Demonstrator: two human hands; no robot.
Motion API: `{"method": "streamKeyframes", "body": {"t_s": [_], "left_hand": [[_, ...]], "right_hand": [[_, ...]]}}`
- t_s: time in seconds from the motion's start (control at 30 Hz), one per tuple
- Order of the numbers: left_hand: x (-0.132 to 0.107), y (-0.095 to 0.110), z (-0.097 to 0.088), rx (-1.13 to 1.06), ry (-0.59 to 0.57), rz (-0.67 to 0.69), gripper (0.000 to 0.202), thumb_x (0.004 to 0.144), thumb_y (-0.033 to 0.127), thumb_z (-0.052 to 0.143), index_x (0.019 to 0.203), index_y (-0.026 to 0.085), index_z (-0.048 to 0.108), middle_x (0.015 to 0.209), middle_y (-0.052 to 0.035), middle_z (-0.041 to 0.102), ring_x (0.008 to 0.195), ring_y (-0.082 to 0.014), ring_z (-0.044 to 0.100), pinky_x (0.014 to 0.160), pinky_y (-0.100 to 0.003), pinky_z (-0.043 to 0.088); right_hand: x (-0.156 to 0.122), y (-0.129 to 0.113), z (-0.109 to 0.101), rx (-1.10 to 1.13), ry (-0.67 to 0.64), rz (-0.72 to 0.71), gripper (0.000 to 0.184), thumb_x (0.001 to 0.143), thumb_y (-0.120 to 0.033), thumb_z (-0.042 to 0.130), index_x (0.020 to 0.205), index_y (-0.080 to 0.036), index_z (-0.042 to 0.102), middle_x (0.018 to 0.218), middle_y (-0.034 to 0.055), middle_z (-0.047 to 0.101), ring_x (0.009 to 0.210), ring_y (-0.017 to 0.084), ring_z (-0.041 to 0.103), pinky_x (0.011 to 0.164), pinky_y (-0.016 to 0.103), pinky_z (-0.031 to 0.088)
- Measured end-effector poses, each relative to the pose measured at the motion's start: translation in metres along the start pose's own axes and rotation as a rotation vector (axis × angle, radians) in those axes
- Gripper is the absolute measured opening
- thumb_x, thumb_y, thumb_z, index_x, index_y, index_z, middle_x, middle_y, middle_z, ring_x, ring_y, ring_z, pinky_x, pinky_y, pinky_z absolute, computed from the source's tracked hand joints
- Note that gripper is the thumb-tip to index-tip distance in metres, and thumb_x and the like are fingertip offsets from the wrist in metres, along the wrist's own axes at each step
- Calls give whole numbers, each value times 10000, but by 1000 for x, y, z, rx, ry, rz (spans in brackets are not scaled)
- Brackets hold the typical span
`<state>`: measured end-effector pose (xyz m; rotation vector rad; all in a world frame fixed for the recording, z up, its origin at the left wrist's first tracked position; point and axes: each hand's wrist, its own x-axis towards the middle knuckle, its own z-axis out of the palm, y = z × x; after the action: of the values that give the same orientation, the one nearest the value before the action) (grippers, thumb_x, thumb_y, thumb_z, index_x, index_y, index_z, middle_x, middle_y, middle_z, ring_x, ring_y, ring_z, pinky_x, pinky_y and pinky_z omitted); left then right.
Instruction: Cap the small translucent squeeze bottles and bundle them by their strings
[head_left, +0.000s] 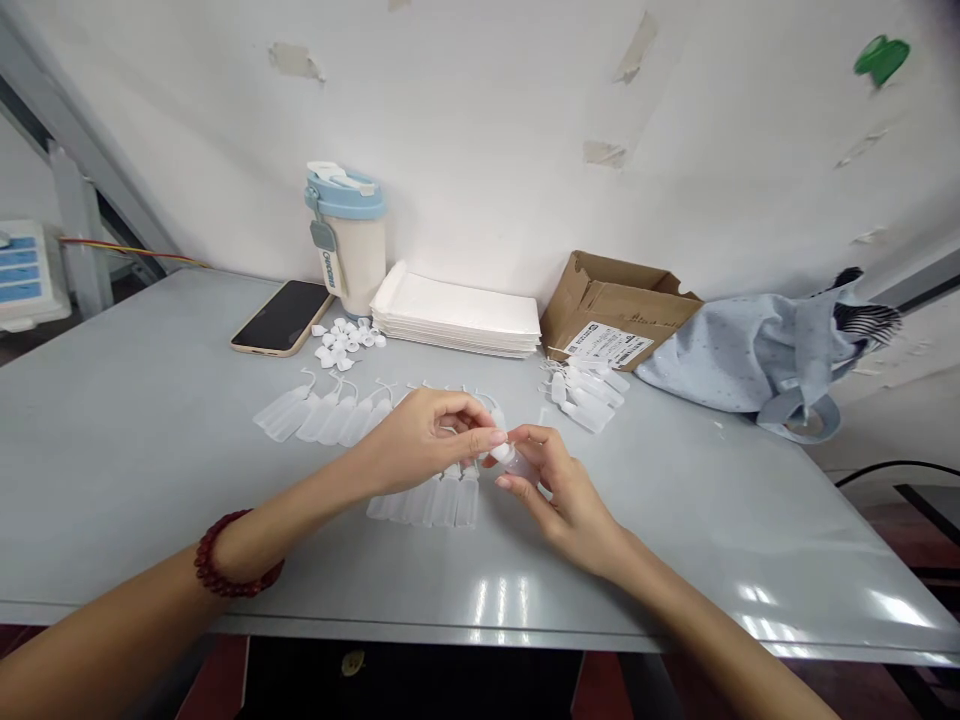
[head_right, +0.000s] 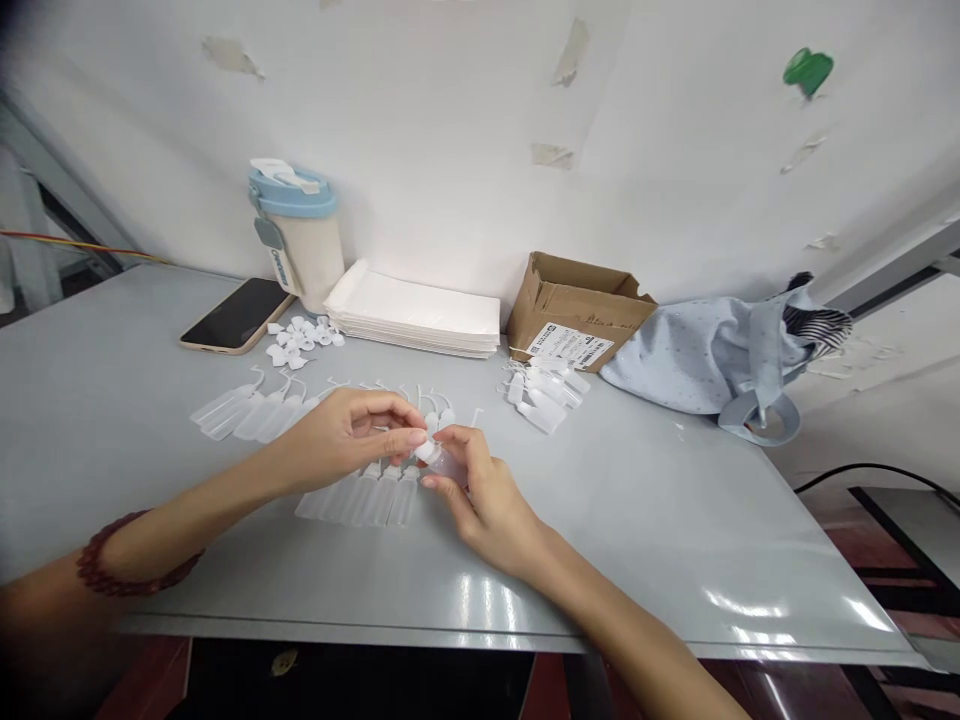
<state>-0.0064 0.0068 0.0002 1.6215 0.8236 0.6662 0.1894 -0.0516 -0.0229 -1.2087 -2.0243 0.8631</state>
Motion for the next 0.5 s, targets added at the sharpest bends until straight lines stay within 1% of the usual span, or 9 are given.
{"method": "streamKeyframes", "body": {"t_s": [0.07, 0.17, 0.27, 0.33, 0.4, 0.5], "left_hand": [[0, 1, -1, 48, -47, -44, 253, 840, 403, 628, 811, 162, 698, 669, -13, 661, 589, -124, 615, 567, -235, 515], [-1, 1, -1, 98, -54, -36, 243, 844, 383, 616, 773, 167, 703, 597, -4, 638, 560, -124, 614, 548, -225, 504], [-1, -1, 1, 121, -51, -27, 210, 832, 358, 627, 775, 173, 707, 585, -4, 645, 561, -134, 629, 551, -227, 512], [-2, -2, 3, 145, -56, -15, 186, 829, 338, 627, 790, 174, 706, 607, -7, 661, 570, -138, 638, 566, -233, 522], [-3, -3, 4, 197, -55, 31, 166, 837, 309, 616, 806, 172, 705, 648, -13, 678, 596, -139, 644, 585, -234, 523], [-5, -4, 4, 327, -25, 181, 128, 845, 256, 609, 823, 172, 702, 734, -21, 698, 652, -133, 645, 613, -228, 504]], "right_hand": [[-1, 4, 2, -86, 16, -27, 259, 934, -216, 449, 1158, -230, 319, 1002, 76, 662, 716, 149, 616, 601, 269, 454], [-2, 8, 3, -125, 8, -41, 282, 931, -204, 441, 1181, -224, 312, 1070, 111, 648, 743, 160, 638, 608, 286, 477], [-1, 9, 3, -103, -26, -20, 294, 930, -190, 429, 1193, -224, 302, 1066, 117, 658, 805, 179, 651, 647, 308, 486], [0, 7, 1, -75, -61, 10, 296, 928, -184, 429, 1191, -222, 300, 1063, 113, 673, 805, 179, 649, 663, 311, 477], [2, 4, -1, -41, -91, 38, 277, 927, -186, 438, 1171, -218, 312, 1038, 96, 689, 775, 167, 636, 658, 297, 457], [3, 0, -4, 22, -101, 82, 239, 932, -219, 461, 1139, -216, 341, 909, 36, 701, 684, 135, 577, 632, 265, 409]]}}
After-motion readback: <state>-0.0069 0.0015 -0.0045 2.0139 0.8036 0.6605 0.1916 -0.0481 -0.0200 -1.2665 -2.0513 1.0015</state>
